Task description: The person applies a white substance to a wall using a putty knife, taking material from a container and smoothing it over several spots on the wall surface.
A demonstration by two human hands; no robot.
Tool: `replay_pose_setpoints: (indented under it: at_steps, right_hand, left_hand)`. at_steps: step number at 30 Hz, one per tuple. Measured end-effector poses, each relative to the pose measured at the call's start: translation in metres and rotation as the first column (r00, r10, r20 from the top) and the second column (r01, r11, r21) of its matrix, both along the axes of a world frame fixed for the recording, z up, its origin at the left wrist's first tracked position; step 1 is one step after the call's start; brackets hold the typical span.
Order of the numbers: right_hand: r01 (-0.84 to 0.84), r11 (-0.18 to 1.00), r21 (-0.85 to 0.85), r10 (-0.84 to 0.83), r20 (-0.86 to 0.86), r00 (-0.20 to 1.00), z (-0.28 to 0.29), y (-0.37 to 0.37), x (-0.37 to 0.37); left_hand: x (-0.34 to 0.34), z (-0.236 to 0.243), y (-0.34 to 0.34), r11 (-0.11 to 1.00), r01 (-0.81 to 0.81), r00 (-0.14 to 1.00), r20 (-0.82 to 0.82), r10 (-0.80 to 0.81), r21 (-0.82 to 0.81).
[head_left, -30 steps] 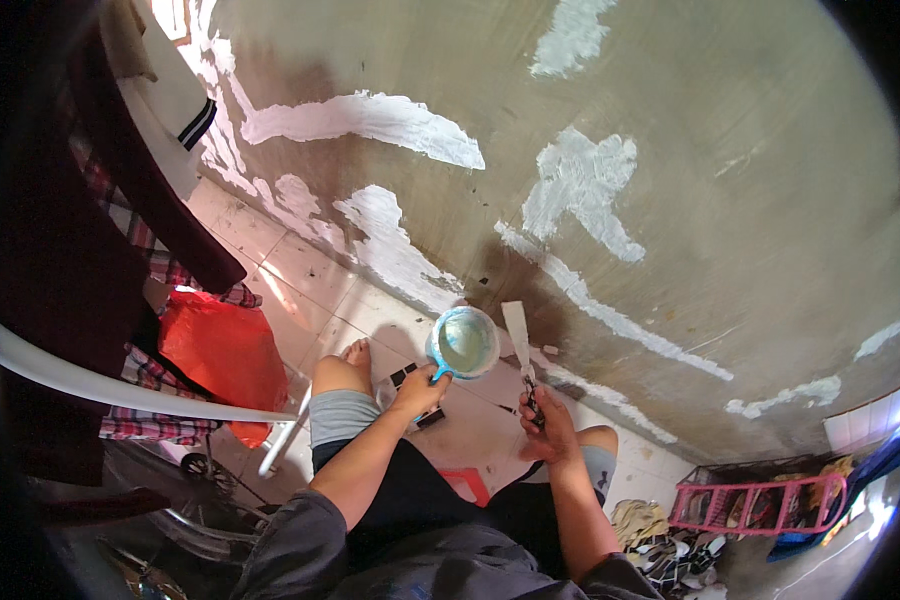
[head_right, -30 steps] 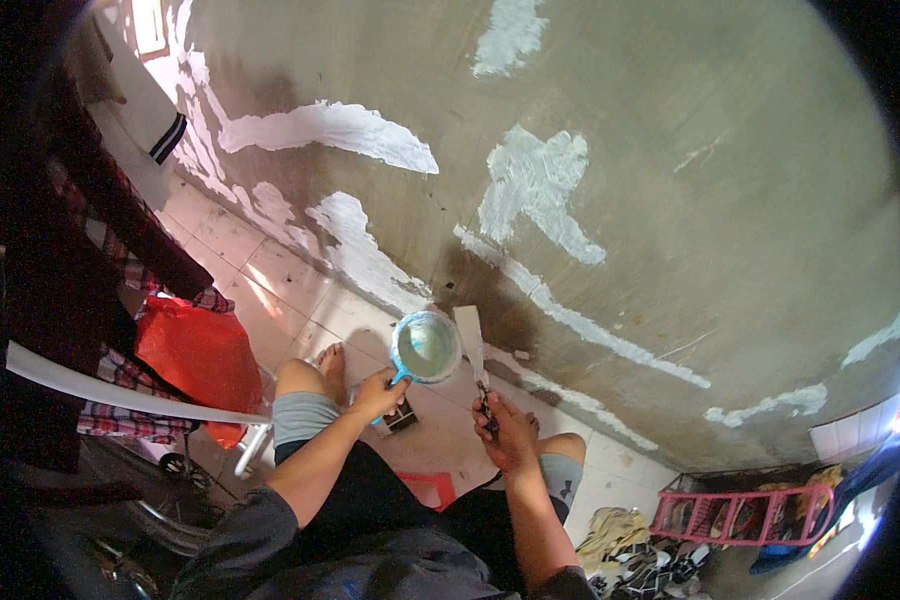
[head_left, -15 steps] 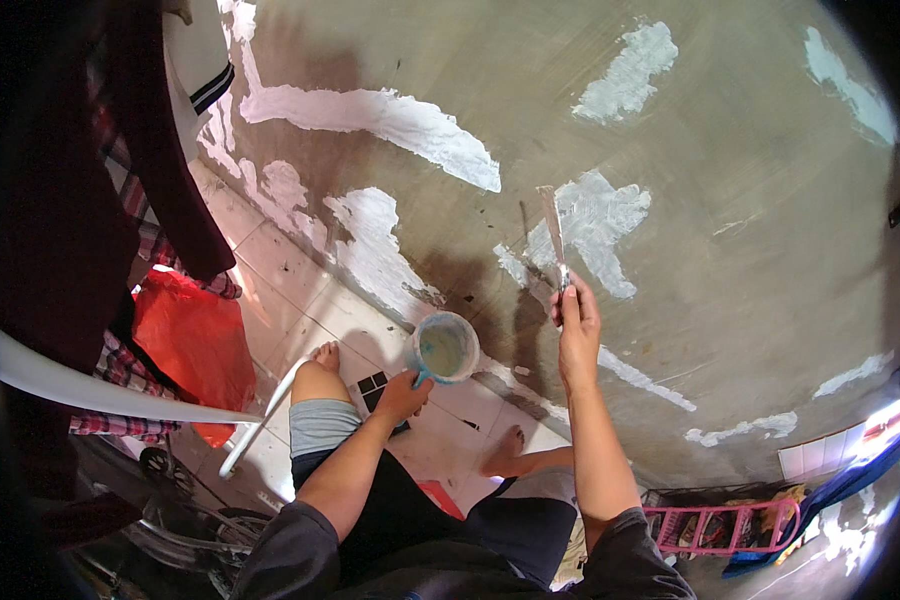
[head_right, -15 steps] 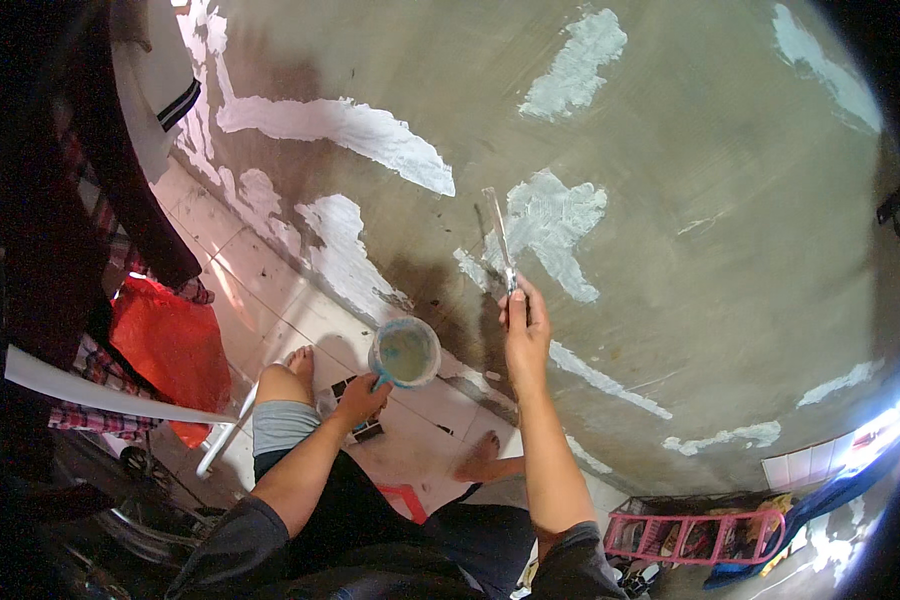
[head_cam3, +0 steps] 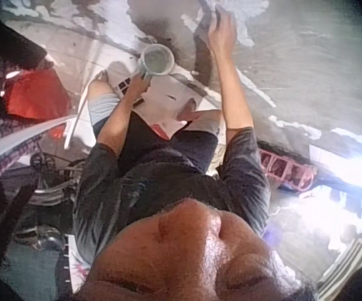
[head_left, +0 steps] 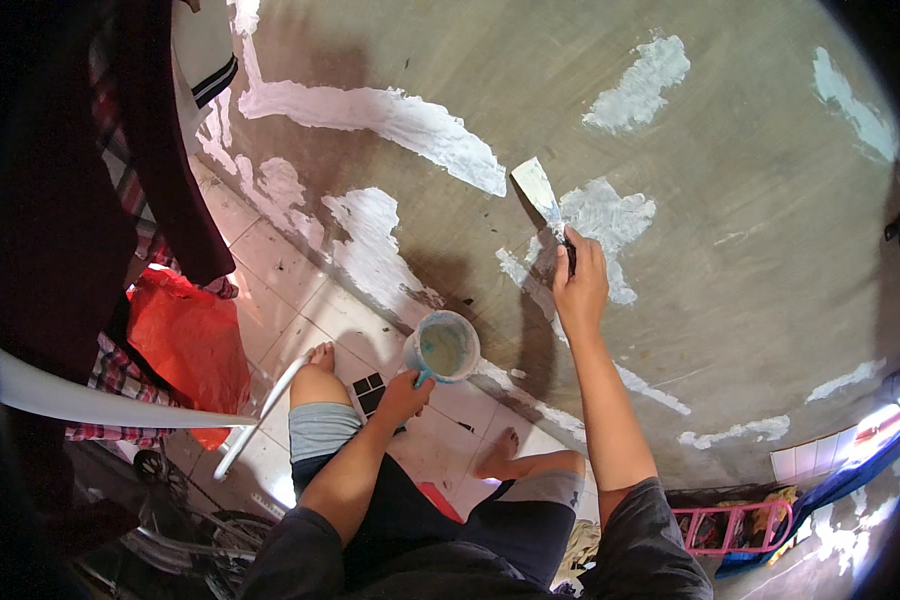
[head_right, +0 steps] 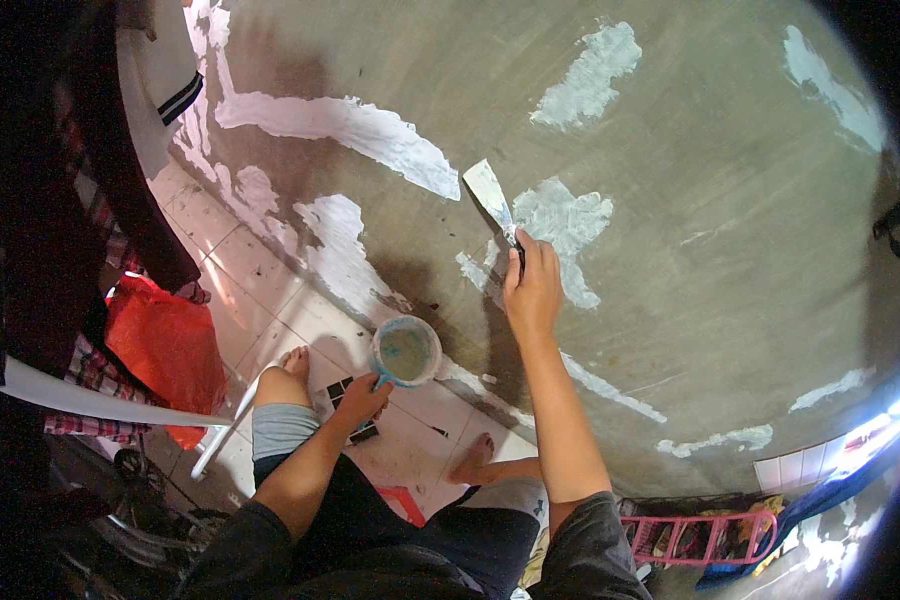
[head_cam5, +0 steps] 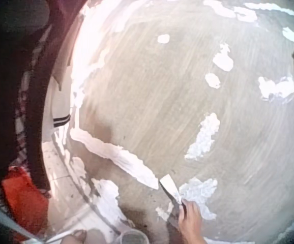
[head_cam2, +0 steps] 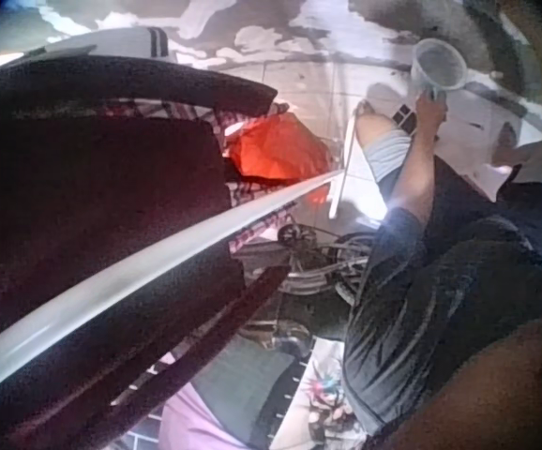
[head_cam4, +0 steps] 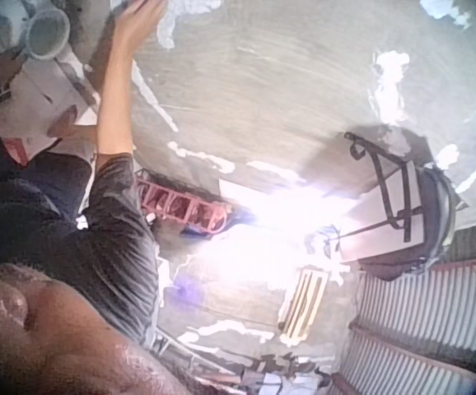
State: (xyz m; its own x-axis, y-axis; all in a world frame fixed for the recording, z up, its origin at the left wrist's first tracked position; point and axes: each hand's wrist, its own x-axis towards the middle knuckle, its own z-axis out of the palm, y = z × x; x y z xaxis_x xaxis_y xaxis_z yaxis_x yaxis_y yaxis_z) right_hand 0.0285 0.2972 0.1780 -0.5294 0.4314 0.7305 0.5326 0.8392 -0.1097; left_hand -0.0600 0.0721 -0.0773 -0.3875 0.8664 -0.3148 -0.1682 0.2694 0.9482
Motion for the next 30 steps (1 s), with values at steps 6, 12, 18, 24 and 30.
replay_pose_setpoints:
  at_steps: [6, 12, 18, 24, 30]
  right_hand:
    - [0.033, 0.999, -0.022, -0.034, -0.032, 0.999, -0.01, 0.008, 0.017]
    - [-0.026, 0.998, -0.066, 0.023, -0.053, 0.998, 0.003, -0.005, -0.004]
    - [0.059, 0.997, -0.045, -0.06, 0.001, 0.998, -0.024, 0.008, 0.022]
    - [-0.006, 0.999, -0.039, 0.005, -0.043, 0.999, -0.017, -0.006, 0.003]
    - [0.091, 0.994, -0.054, -0.093, -0.038, 0.995, -0.012, 0.007, 0.011]
  left_hand:
    - [-0.001, 0.005, 0.002, 1.0, 0.009, 1.0, -0.007, -0.009, -0.03]
    - [-0.003, 0.004, -0.001, 1.0, -0.008, 1.0, 0.004, 0.008, -0.026]
    - [-0.004, 0.005, 0.001, 0.998, 0.009, 1.0, 0.022, -0.008, -0.056]
    - [-0.002, 0.001, 0.002, 0.998, -0.029, 0.999, 0.039, 0.03, -0.047]
    - [-0.001, -0.003, 0.006, 0.999, 0.017, 1.0, 0.007, -0.017, -0.035]
